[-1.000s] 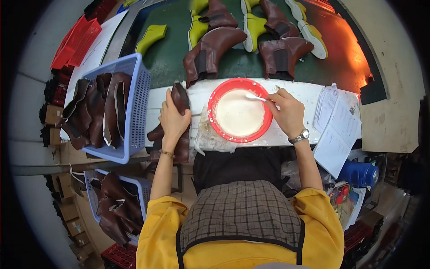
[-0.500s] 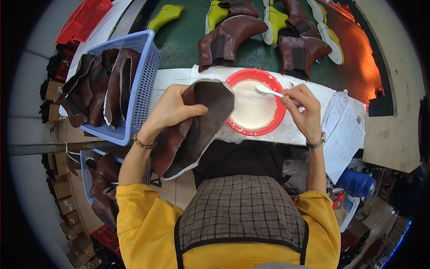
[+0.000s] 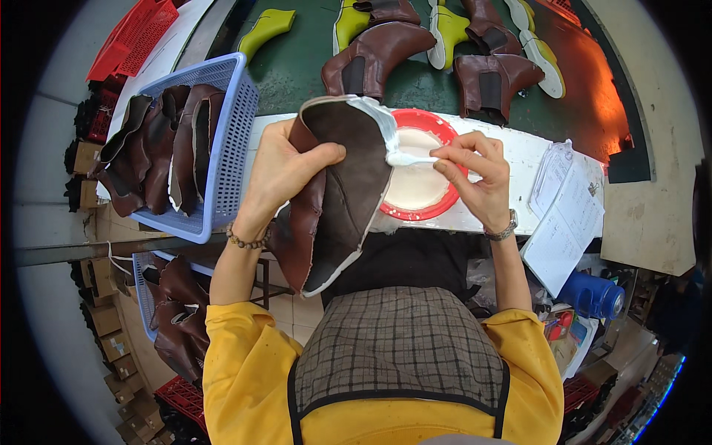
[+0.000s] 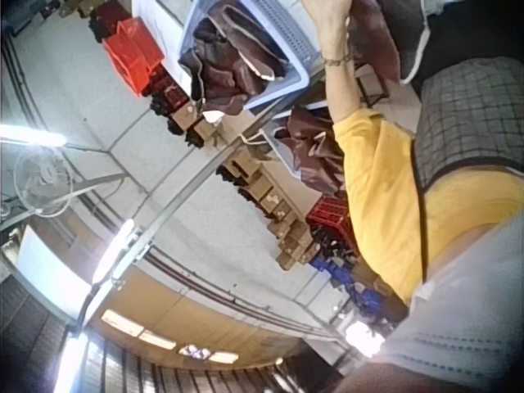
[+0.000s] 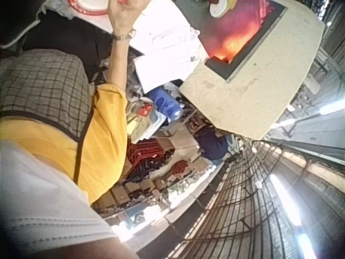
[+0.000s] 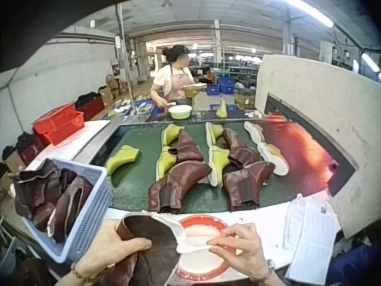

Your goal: The recorder is applying a white adhesive or sealant to the inner edges of leather boot uppers using a small brush.

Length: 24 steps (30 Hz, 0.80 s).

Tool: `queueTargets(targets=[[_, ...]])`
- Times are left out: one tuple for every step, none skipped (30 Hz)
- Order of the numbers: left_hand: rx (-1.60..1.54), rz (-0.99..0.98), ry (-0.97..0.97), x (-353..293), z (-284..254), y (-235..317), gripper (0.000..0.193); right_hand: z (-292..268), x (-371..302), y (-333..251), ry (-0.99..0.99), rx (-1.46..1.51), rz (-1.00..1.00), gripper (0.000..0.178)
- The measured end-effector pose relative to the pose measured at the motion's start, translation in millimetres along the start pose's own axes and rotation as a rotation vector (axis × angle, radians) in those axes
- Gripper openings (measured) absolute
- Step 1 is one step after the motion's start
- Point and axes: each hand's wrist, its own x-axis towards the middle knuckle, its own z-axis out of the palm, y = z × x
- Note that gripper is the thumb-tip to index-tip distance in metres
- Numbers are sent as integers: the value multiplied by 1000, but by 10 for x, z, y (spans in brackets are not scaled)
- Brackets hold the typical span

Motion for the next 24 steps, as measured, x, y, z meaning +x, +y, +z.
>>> queueTargets(targets=[[-32, 16, 36, 4, 0, 4, 18, 12, -25, -31, -27, 8, 14, 21], [-65, 32, 72, 11, 1, 9, 18, 24, -36, -50, -54, 16, 29, 21], [-42, 56, 75, 22, -7, 17, 18, 33, -33, -58, -56, 37, 14, 20], [-43, 51, 74, 33, -3, 0, 18, 43, -36, -63, -60, 38, 18, 20], [4, 131, 130, 67, 6, -34, 19, 57, -28, -54, -86, 57, 27, 19], [51, 211, 186, 118, 11, -81, 19, 68, -17, -40, -111, 75, 37, 19], [194, 258, 267, 192, -31, -188, 27, 64, 8, -20, -112, 69, 76, 18], [196, 250, 271, 271, -79, -286, 27, 47, 12, 5, -117, 76, 77, 18], [289, 295, 341, 353, -137, -383, 33, 20, 11, 31, -153, 12, 236, 15], [387, 337, 414, 422, -219, -497, 38, 6, 17, 57, -192, -50, 390, 12], [341, 256, 349, 484, -351, -680, 69, 32, 8, 88, -216, -235, 325, 9], [346, 252, 350, 465, -385, -877, 69, 70, -41, 127, -218, -228, 325, 9], [288, 218, 339, 449, -400, -1061, 85, 108, -90, 176, -274, -399, 245, 8], [228, 184, 324, 429, -415, -1118, 102, 118, -122, 221, -328, -572, 166, 8], [325, 108, 201, 319, -477, -1168, 127, 98, -149, 233, -327, -569, 155, 7], [465, 170, 116, 188, -490, -1136, 135, 60, -172, 229, -329, -568, 161, 7], [627, 159, 37, 29, -545, -1153, 140, 14, -168, 215, -276, -556, 200, 8], [787, 147, -44, -89, -588, -1173, 144, -20, -179, 226, -222, -543, 240, 8], [787, 141, -38, -172, -588, -1222, 144, -47, -202, 251, -235, -550, 257, 14], [861, 163, -60, -233, -581, -1304, 142, -67, -200, 251, -240, -546, 253, 14], [935, 187, -83, -265, -578, -1349, 139, -102, -175, 231, -255, -483, 314, 17], [935, 187, -81, -251, -581, -1345, 139, -112, -147, 218, -267, -422, 374, 20], [970, 184, -79, -220, -572, -1334, 133, -102, -139, 221, -266, -422, 373, 20], [1006, 183, -78, -185, -571, -1323, 128, -91, -138, 227, -206, -390, 371, 20]])
